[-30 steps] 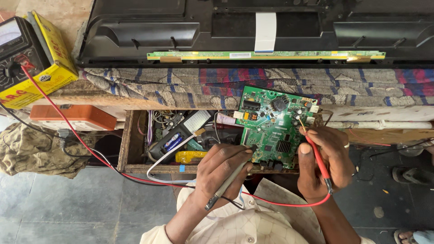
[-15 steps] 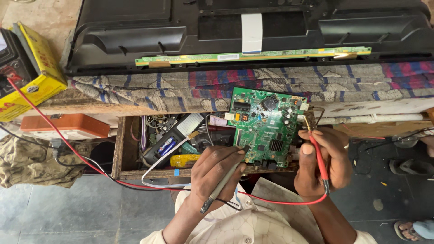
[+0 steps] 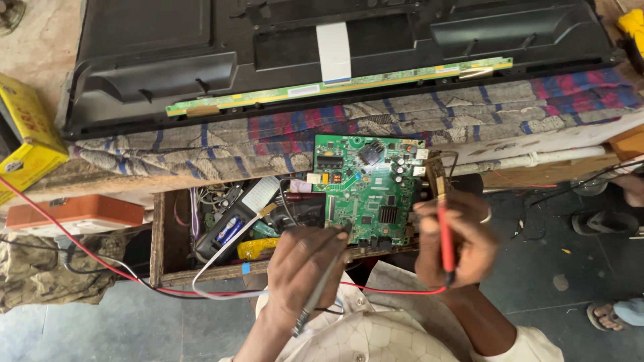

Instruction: The person tests and manipulates components on a circuit board using a multimeter and a remote control while working at a bench next to a television.

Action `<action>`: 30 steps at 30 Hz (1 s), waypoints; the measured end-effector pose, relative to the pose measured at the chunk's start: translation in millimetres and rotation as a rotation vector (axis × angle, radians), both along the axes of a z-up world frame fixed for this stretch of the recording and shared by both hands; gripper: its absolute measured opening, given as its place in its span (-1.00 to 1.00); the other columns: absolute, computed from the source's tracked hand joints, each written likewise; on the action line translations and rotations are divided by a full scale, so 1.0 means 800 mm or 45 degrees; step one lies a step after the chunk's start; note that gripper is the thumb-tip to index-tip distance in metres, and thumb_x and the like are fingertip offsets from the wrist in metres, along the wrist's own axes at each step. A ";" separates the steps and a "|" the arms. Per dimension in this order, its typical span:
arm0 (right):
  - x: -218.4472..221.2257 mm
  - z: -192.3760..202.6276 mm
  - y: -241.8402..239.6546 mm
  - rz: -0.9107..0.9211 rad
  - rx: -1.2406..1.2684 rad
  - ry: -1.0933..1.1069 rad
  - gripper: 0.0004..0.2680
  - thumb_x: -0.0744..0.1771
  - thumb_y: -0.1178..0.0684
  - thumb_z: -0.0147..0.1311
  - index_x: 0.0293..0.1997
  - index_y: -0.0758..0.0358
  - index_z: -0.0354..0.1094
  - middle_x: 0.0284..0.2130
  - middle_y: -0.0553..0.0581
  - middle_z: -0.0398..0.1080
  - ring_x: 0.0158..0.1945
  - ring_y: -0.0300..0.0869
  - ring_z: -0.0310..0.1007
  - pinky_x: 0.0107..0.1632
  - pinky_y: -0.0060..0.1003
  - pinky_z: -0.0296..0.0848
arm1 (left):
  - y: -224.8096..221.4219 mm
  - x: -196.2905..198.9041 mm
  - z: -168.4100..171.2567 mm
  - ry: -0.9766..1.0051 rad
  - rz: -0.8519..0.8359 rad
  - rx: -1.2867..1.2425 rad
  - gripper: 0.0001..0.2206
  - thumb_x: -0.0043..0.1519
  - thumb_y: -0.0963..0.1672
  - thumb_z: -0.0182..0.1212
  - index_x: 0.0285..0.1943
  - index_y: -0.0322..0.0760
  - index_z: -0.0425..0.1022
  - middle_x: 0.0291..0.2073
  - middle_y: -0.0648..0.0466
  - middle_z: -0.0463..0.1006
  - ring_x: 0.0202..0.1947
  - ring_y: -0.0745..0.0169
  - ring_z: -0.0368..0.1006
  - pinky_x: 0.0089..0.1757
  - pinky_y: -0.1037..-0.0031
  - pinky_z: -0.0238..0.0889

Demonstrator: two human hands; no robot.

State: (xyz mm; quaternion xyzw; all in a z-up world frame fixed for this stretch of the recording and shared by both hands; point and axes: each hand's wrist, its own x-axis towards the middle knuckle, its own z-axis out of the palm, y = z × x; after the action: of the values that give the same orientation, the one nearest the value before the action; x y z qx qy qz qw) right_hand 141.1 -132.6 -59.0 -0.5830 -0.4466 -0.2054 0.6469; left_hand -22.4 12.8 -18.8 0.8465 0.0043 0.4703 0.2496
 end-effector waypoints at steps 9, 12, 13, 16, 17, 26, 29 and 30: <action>-0.021 0.034 0.007 0.218 -0.345 -0.681 -0.74 0.27 0.13 0.22 0.04 0.36 0.40 -0.11 0.24 0.53 -0.14 -0.02 0.55 -0.16 -0.16 0.59 | -0.018 -0.001 0.020 0.122 -0.111 0.114 -0.52 0.08 -0.29 0.40 0.22 -0.45 0.44 -0.10 -0.12 0.60 -0.13 -0.05 0.55 -0.10 0.25 0.40; -0.021 0.042 0.005 0.202 -0.352 -0.711 -0.79 0.31 0.18 0.25 0.01 0.35 0.43 -0.11 0.25 0.52 -0.10 0.02 0.56 -0.11 -0.14 0.61 | -0.023 0.005 0.019 0.084 -0.079 -0.004 -0.54 0.06 -0.31 0.38 0.19 -0.43 0.48 -0.13 -0.10 0.59 -0.16 -0.05 0.55 -0.11 0.29 0.45; -0.022 0.043 0.004 0.198 -0.355 -0.716 -0.80 0.32 0.18 0.27 0.01 0.34 0.43 -0.10 0.25 0.53 -0.08 0.02 0.57 -0.08 -0.14 0.62 | -0.024 0.004 0.019 0.088 -0.090 -0.069 -0.55 0.05 -0.31 0.39 0.17 -0.43 0.49 -0.15 -0.08 0.59 -0.17 -0.03 0.56 -0.12 0.30 0.46; -0.025 0.046 -0.003 0.188 -0.388 -0.715 -0.81 0.32 0.18 0.28 0.00 0.34 0.45 -0.07 0.25 0.53 -0.04 0.03 0.58 -0.04 -0.11 0.64 | -0.025 0.002 0.020 0.081 -0.096 -0.213 -0.59 0.04 -0.32 0.41 0.10 -0.42 0.53 -0.19 -0.03 0.61 -0.19 0.01 0.59 -0.15 0.34 0.46; -0.026 0.047 -0.005 0.184 -0.404 -0.712 -0.81 0.32 0.17 0.28 0.00 0.34 0.45 -0.07 0.24 0.53 -0.03 0.04 0.58 -0.02 -0.10 0.64 | -0.028 0.002 0.020 0.066 -0.082 -0.230 -0.62 0.04 -0.33 0.42 0.07 -0.41 0.53 -0.20 -0.04 0.62 -0.20 0.03 0.60 -0.16 0.35 0.47; -0.007 -0.002 0.002 0.134 -0.092 -0.404 -0.77 0.30 0.29 0.25 0.05 0.27 0.46 -0.03 0.23 0.42 -0.09 -0.11 0.62 -0.15 -0.41 0.61 | -0.025 -0.004 0.015 -0.086 0.030 -0.204 -0.71 0.10 -0.27 0.48 -0.06 -0.41 0.48 -0.22 -0.05 0.66 -0.22 0.03 0.62 -0.14 0.34 0.50; 0.008 -0.003 -0.011 0.057 -0.057 -0.139 -0.76 0.32 0.30 0.22 0.08 0.22 0.42 0.05 0.22 0.40 -0.08 -0.17 0.63 -0.17 -0.47 0.60 | -0.020 -0.007 0.011 -0.124 0.131 -0.231 -0.76 0.20 -0.22 0.39 -0.01 -0.44 0.49 -0.20 -0.07 0.66 -0.21 0.04 0.62 -0.14 0.36 0.49; 0.008 -0.001 -0.012 0.012 -0.038 -0.118 -0.77 0.35 0.30 0.21 0.11 0.21 0.42 0.08 0.20 0.38 -0.04 -0.16 0.61 -0.12 -0.46 0.60 | -0.018 -0.009 0.011 -0.140 0.167 -0.236 -0.77 0.24 -0.20 0.34 0.01 -0.45 0.50 -0.19 -0.09 0.67 -0.20 0.04 0.62 -0.14 0.37 0.49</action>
State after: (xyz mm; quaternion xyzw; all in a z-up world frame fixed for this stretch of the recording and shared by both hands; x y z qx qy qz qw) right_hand 147.7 -142.2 -60.1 -0.5803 -0.4818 -0.2225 0.6178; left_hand -29.7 -1.7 -10.2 0.7906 0.0894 0.5291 0.2951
